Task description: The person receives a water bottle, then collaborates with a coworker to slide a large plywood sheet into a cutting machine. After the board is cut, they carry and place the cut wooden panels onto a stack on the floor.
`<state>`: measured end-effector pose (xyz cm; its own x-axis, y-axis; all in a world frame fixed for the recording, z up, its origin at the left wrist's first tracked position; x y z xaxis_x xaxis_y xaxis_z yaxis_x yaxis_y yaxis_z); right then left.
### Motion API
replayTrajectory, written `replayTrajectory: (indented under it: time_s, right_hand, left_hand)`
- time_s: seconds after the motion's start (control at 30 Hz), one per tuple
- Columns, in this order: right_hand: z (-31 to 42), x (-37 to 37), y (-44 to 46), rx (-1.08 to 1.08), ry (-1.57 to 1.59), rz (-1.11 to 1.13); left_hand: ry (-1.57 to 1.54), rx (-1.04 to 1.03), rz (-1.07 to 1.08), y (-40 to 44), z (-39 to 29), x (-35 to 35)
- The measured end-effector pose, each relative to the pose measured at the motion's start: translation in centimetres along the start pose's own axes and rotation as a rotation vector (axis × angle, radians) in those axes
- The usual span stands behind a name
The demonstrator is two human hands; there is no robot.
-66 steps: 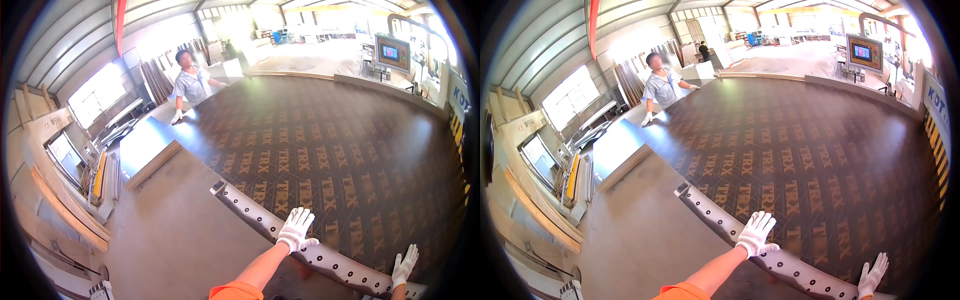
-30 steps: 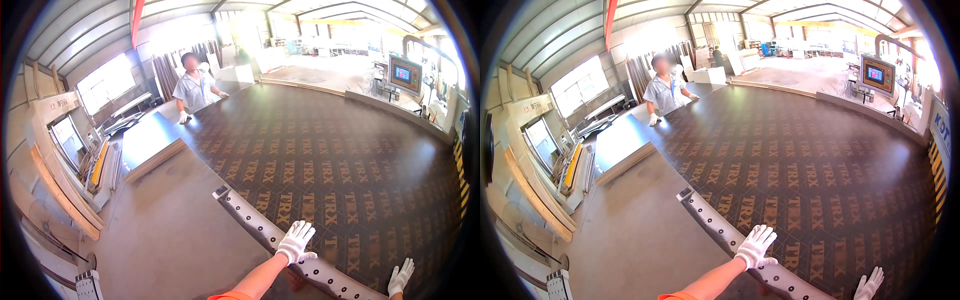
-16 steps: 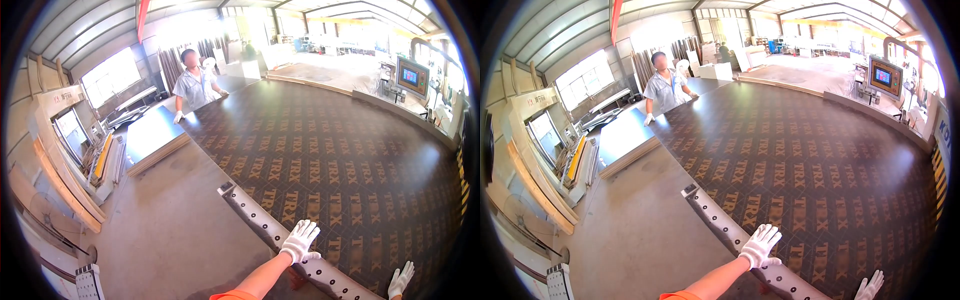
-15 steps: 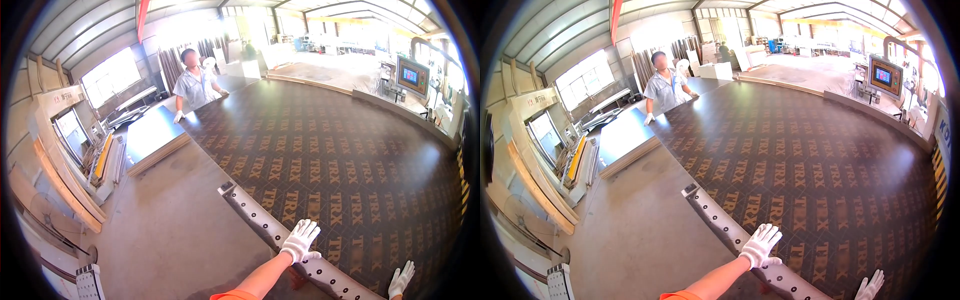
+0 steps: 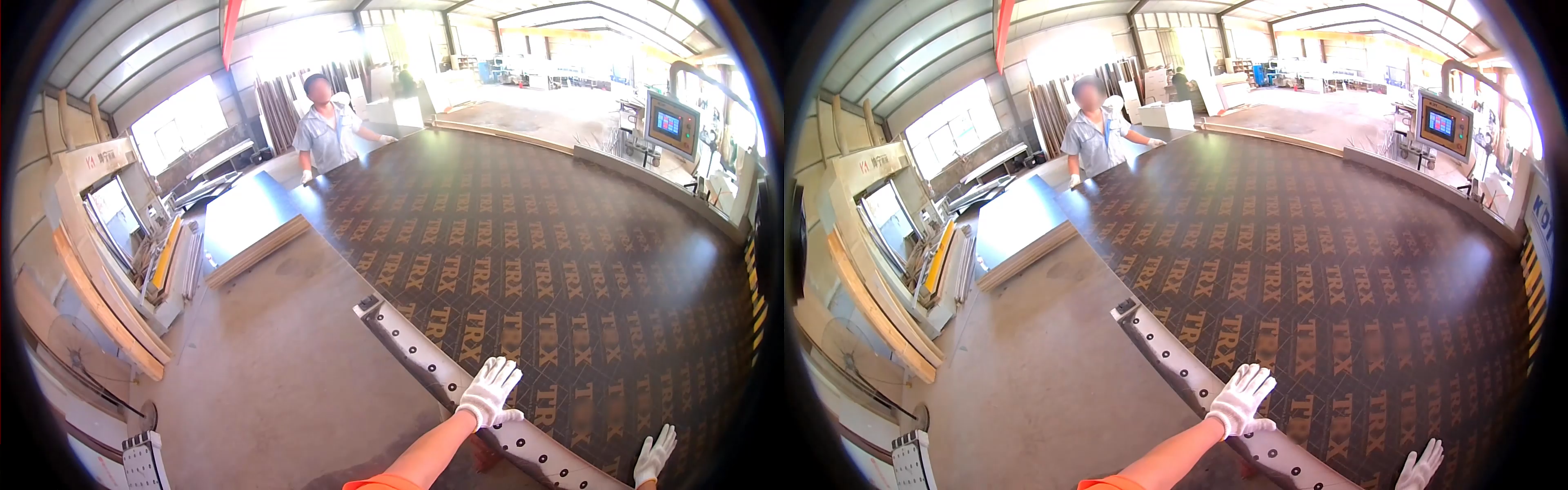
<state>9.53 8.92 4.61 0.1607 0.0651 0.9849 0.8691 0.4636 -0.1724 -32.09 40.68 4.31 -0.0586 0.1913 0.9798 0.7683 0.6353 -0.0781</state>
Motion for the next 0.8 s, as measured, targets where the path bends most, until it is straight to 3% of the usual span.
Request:
replayTrajectory:
  time_s: [0.1, 0.53, 0.67, 0.8]
  right_hand:
    - [-1.9, -1.5, 0.3, 0.26, -0.17, -0.214]
    - [-0.5, 0.5, -1.2, 0.239, -0.133, -0.166]
    - [0.1, 0.8, -1.5, 0.097, 0.006, -0.028]
    - [-0.7, 0.4, -1.3, 0.146, 0.007, -0.049]
  left_hand:
    - [0.024, 0.005, 0.011, 0.0, -0.1, 0.1]
    - [0.02, 0.008, -0.03, -0.1, 0.0, -0.4]
    - [0.009, 0.015, -0.093, -0.3, -0.1, -1.1]
    - [-0.019, 0.149, -0.066, -1.8, -1.7, -0.3]
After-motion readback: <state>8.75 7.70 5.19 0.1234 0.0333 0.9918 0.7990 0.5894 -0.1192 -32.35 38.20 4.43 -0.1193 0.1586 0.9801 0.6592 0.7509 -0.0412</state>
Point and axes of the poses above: each hand's wrist, its own y-axis towards the middle knuckle, its own x-axis out of the back of the hand, z = x × y, the point moved 2 cm from there along y, towards the middle knuckle, and after that the axes turned 6 degrees about z, right-handed, at the moved point
